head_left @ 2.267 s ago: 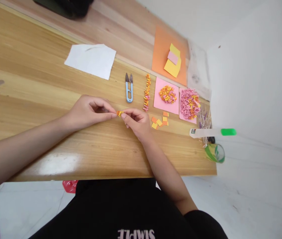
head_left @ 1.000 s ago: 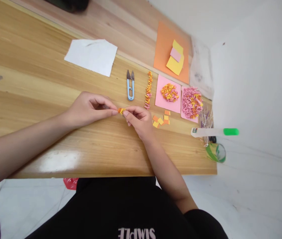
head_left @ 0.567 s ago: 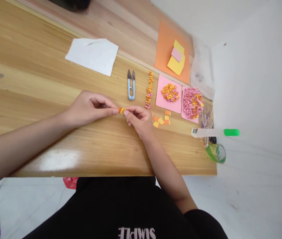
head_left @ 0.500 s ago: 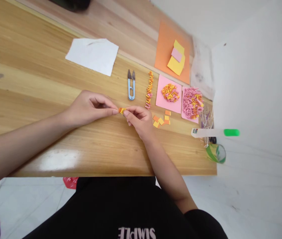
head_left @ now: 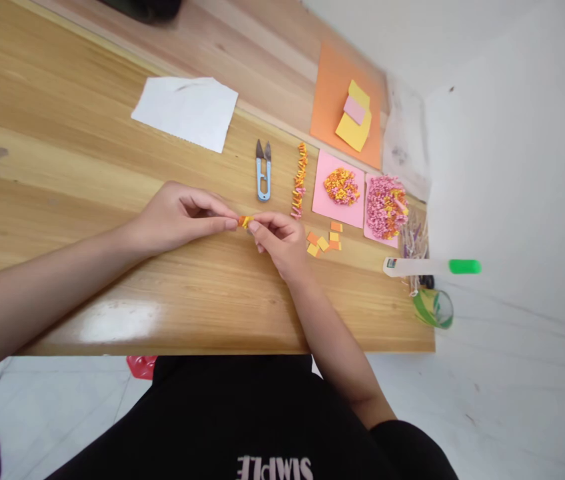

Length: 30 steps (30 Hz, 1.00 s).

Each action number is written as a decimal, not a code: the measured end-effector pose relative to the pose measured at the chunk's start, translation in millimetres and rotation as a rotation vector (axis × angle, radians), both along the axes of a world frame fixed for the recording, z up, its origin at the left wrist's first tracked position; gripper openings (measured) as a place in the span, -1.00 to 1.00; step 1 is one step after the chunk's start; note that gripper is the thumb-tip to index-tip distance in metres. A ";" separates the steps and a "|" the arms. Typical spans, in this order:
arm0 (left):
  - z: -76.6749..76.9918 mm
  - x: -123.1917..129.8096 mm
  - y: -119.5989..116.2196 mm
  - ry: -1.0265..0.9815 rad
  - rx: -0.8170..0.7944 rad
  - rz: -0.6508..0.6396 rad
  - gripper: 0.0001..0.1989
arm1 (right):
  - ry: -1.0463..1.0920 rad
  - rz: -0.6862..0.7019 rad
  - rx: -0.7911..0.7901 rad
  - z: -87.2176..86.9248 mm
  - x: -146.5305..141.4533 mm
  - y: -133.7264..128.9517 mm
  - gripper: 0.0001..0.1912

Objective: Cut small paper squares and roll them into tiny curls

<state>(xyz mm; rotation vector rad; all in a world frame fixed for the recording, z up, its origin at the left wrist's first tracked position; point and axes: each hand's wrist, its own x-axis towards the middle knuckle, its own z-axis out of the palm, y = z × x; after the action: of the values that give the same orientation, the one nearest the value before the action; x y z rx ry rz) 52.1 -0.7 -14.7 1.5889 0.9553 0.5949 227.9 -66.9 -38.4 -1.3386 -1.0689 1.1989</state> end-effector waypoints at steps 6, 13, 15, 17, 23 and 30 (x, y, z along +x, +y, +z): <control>-0.6 0.4 -0.7 0.001 -0.017 0.005 -0.81 | 0.018 -0.002 0.006 1.4 -0.8 -0.2 -0.66; -1.0 1.6 -0.4 0.011 -0.019 0.003 -0.80 | 0.004 -0.016 -0.019 3.4 -1.5 -0.3 -0.66; -0.2 2.3 -0.5 0.002 -0.013 -0.004 -0.81 | 0.007 -0.011 -0.019 3.3 -1.2 -0.3 -0.66; 0.4 2.9 -0.6 -0.005 -0.003 -0.008 -0.83 | 0.007 -0.007 -0.016 3.0 -1.0 -0.5 -0.66; 0.5 2.7 -1.2 -0.002 -0.007 0.000 -0.85 | 0.016 -0.019 -0.014 1.8 -1.4 -0.7 -0.67; 1.5 2.5 -2.2 0.020 -0.010 0.001 -0.84 | -0.007 0.004 0.000 0.2 -0.6 -1.3 -0.70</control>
<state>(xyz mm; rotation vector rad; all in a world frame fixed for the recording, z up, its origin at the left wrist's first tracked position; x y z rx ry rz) 54.6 -2.9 -13.1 1.5879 0.9726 0.5750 227.3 -68.2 -38.2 -1.3421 -1.0768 1.1983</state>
